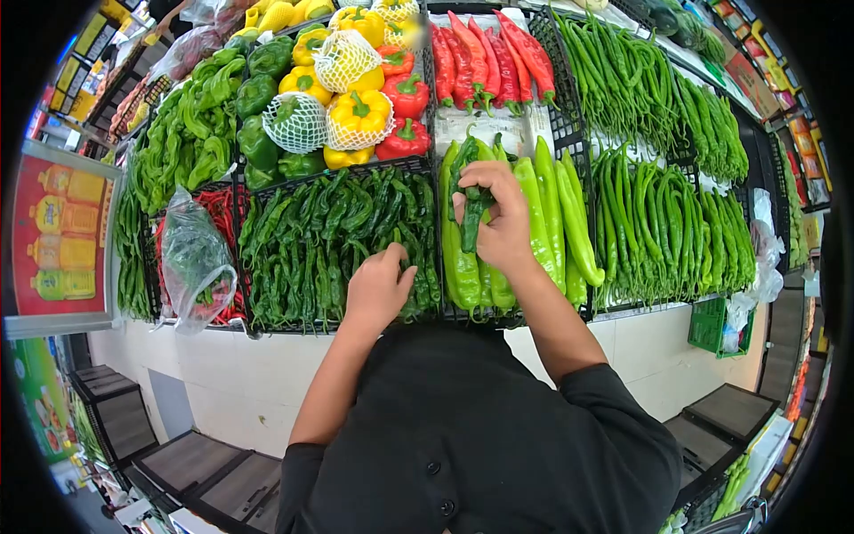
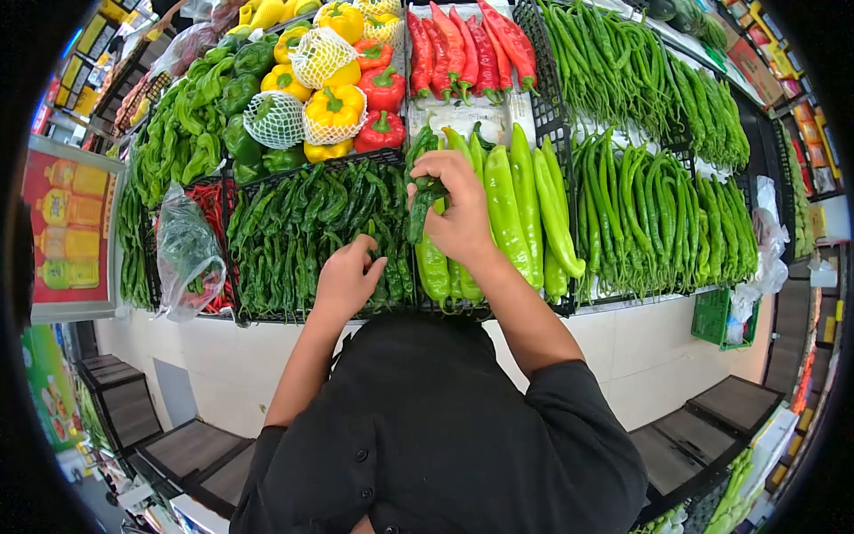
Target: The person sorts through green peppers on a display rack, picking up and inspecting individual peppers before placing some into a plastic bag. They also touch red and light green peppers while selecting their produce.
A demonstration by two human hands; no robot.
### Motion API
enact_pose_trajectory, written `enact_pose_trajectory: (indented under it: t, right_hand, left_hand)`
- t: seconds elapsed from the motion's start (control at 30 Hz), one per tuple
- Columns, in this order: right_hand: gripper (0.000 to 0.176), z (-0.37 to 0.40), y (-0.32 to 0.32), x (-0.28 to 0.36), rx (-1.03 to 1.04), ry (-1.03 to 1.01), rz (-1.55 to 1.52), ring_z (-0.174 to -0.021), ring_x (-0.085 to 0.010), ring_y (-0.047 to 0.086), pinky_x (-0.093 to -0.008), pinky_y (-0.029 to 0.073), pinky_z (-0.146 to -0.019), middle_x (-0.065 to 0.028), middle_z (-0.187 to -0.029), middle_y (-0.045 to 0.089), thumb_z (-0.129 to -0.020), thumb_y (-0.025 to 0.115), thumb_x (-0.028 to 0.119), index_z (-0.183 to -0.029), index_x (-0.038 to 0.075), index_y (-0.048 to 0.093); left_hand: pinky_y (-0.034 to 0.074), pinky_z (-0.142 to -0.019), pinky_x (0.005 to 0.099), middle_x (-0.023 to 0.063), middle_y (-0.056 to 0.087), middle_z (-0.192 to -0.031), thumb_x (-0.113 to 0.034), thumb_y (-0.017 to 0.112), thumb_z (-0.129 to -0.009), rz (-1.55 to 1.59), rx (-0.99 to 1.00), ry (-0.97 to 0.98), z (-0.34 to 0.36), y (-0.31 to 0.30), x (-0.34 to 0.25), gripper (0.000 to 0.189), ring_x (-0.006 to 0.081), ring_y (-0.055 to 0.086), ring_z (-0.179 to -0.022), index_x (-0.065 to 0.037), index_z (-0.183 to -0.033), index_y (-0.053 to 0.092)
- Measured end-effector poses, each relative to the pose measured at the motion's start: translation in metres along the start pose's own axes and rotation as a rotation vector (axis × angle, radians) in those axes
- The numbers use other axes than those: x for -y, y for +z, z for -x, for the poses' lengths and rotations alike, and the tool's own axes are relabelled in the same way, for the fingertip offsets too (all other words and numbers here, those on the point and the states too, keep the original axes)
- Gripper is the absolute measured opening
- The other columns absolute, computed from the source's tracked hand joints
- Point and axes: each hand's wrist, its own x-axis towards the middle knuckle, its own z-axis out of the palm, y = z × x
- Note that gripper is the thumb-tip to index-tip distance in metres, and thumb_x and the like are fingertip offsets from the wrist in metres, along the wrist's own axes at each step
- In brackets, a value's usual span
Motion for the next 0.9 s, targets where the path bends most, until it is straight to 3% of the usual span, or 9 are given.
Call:
enact_pose_trajectory:
  t: [0.2, 0.3, 0.4, 0.43, 0.53, 0.57, 0.7, 0.9]
  right_hand:
    - [0.032, 0.011, 0.001, 0.001, 0.095, 0.037, -0.103, -0.101, -0.0269, 0.064, -0.0372, 0.052, -0.087, -0.0121, -0.108, 0.063, -0.076, 0.073, -0.009, -0.103, 0.005, 0.064]
    - [0.029, 0.016, 0.000, 0.006, 0.265, 0.091, -0.263, -0.102, -0.0251, 0.062, -0.0364, 0.050, -0.090, -0.0108, -0.109, 0.063, -0.079, 0.073, -0.008, -0.103, 0.005, 0.063]
    - [0.026, 0.021, -0.003, 0.012, 0.351, 0.116, -0.370, -0.103, -0.0243, 0.061, -0.0354, 0.049, -0.091, -0.0097, -0.109, 0.062, -0.083, 0.073, -0.006, -0.103, 0.005, 0.063]
    - [0.025, 0.022, -0.003, 0.014, 0.365, 0.145, -0.392, -0.105, -0.0239, 0.061, -0.0354, 0.048, -0.093, -0.0095, -0.109, 0.062, -0.083, 0.073, -0.005, -0.103, 0.005, 0.063]
    - [0.024, 0.026, -0.001, 0.018, 0.381, 0.136, -0.346, -0.104, -0.0246, 0.061, -0.0357, 0.049, -0.092, -0.0096, -0.109, 0.062, -0.084, 0.073, -0.005, -0.103, 0.006, 0.062]
    - [0.025, 0.028, 0.001, 0.019, 0.384, 0.136, -0.340, -0.104, -0.0247, 0.061, -0.0356, 0.048, -0.092, -0.0101, -0.109, 0.062, -0.084, 0.073, -0.006, -0.103, 0.005, 0.062]
    - [0.026, 0.032, 0.007, 0.023, 0.395, 0.095, -0.257, -0.103, -0.0255, 0.061, -0.0357, 0.048, -0.092, -0.0111, -0.108, 0.062, -0.082, 0.075, -0.007, -0.101, 0.005, 0.063]
    - [0.025, 0.028, -0.007, 0.030, 0.374, 0.032, -0.158, -0.101, -0.0263, 0.063, -0.0367, 0.050, -0.091, -0.0109, -0.107, 0.063, -0.082, 0.076, -0.006, -0.102, 0.005, 0.064]
  left_hand:
    - [0.051, -0.068, 0.0470, 0.0128, 0.067, -0.084, -0.018, 0.074, -0.089, -0.023, -0.020, 0.044, -0.003, 0.011, 0.004, 0.021, 0.0379, 0.065, -0.079, -0.006, -0.100, 0.061]
    - [0.051, -0.067, 0.0456, 0.0145, 0.068, -0.086, -0.014, 0.072, -0.091, -0.001, 0.006, 0.043, -0.002, 0.003, -0.001, 0.018, 0.0376, 0.066, -0.078, -0.005, -0.102, 0.062]
    - [0.051, -0.067, 0.0396, 0.0151, 0.067, -0.085, -0.011, 0.068, -0.094, 0.221, -0.068, 0.059, 0.001, -0.006, -0.003, 0.015, 0.0309, 0.066, -0.074, -0.003, -0.106, 0.063]
    - [0.050, -0.069, 0.0327, 0.0119, 0.067, -0.086, -0.009, 0.065, -0.097, 0.314, 0.006, -0.022, 0.002, -0.013, -0.006, 0.014, 0.0200, 0.062, -0.071, -0.001, -0.109, 0.063]
    - [0.049, -0.067, 0.0311, 0.0078, 0.065, -0.085, -0.010, 0.066, -0.097, 0.612, -0.064, 0.031, 0.009, -0.030, -0.025, 0.011, 0.0170, 0.060, -0.073, -0.001, -0.103, 0.064]
    - [0.047, -0.064, 0.0272, 0.0037, 0.062, -0.085, -0.009, 0.069, -0.096, 0.659, -0.056, 0.069, 0.012, -0.034, -0.030, 0.014, 0.0099, 0.056, -0.072, 0.000, -0.103, 0.062]
    - [0.047, -0.060, 0.0260, 0.0042, 0.062, -0.083, -0.008, 0.077, -0.089, 0.633, -0.041, -0.010, 0.016, -0.037, -0.039, 0.027, 0.0089, 0.055, -0.065, -0.001, -0.108, 0.058]
    - [0.049, -0.062, 0.0272, 0.0050, 0.063, -0.083, -0.008, 0.079, -0.085, 0.608, -0.085, 0.017, 0.011, -0.034, -0.024, 0.029, 0.0099, 0.056, -0.065, 0.000, -0.107, 0.060]
